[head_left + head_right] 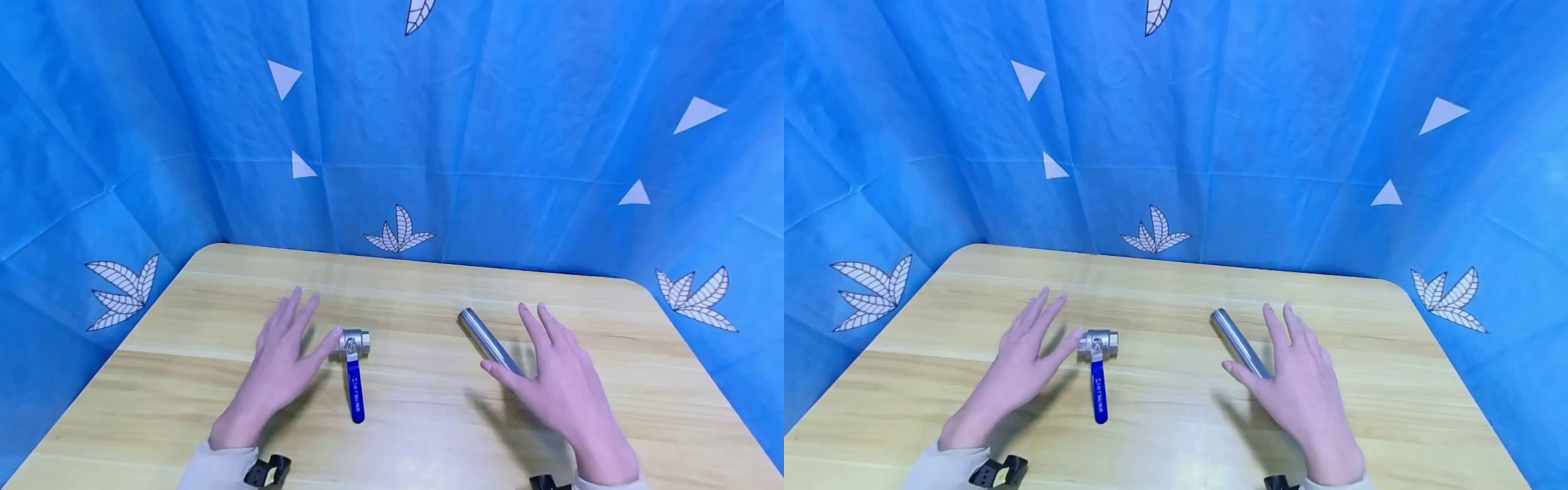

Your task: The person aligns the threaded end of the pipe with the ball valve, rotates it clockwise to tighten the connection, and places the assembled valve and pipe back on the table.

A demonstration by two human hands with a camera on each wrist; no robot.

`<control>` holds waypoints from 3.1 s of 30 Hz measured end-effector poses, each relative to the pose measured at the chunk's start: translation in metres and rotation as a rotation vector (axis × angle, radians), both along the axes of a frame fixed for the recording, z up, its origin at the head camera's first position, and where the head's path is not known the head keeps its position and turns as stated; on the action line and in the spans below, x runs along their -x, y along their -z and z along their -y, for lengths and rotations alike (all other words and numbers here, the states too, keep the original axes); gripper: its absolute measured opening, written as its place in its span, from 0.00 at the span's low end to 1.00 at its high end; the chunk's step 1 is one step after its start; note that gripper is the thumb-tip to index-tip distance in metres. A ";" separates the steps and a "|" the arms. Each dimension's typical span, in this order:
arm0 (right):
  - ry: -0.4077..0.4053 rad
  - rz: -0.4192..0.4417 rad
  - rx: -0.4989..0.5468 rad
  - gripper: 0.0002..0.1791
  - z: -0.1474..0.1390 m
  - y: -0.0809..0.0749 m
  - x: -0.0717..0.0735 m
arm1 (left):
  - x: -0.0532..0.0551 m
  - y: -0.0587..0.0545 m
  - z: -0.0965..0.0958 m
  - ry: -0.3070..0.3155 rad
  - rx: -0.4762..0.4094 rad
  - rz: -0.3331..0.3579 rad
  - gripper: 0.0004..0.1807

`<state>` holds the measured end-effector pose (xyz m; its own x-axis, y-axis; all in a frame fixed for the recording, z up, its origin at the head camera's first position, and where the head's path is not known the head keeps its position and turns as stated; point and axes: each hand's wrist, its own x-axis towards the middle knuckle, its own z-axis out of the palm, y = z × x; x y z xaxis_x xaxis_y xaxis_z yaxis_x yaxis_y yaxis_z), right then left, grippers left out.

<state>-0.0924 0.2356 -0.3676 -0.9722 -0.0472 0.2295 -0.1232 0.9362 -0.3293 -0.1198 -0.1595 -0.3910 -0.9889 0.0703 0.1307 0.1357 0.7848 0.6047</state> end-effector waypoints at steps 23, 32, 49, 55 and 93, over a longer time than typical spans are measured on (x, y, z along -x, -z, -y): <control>0.126 0.236 0.639 0.42 -0.017 0.068 0.021 | 0.013 0.038 0.000 0.025 -0.718 0.365 0.32; 0.177 0.235 0.614 0.37 -0.016 0.069 0.019 | 0.015 0.043 0.001 0.047 -0.700 0.359 0.33; 0.137 0.132 0.466 0.23 -0.013 0.076 0.021 | 0.011 0.046 -0.004 0.020 -0.630 0.338 0.24; 0.088 0.116 0.461 0.22 -0.012 0.078 0.021 | 0.011 0.045 -0.003 0.016 -0.627 0.328 0.28; 0.056 0.056 0.460 0.28 -0.016 0.070 0.017 | 0.022 0.047 -0.013 0.022 -0.501 0.246 0.36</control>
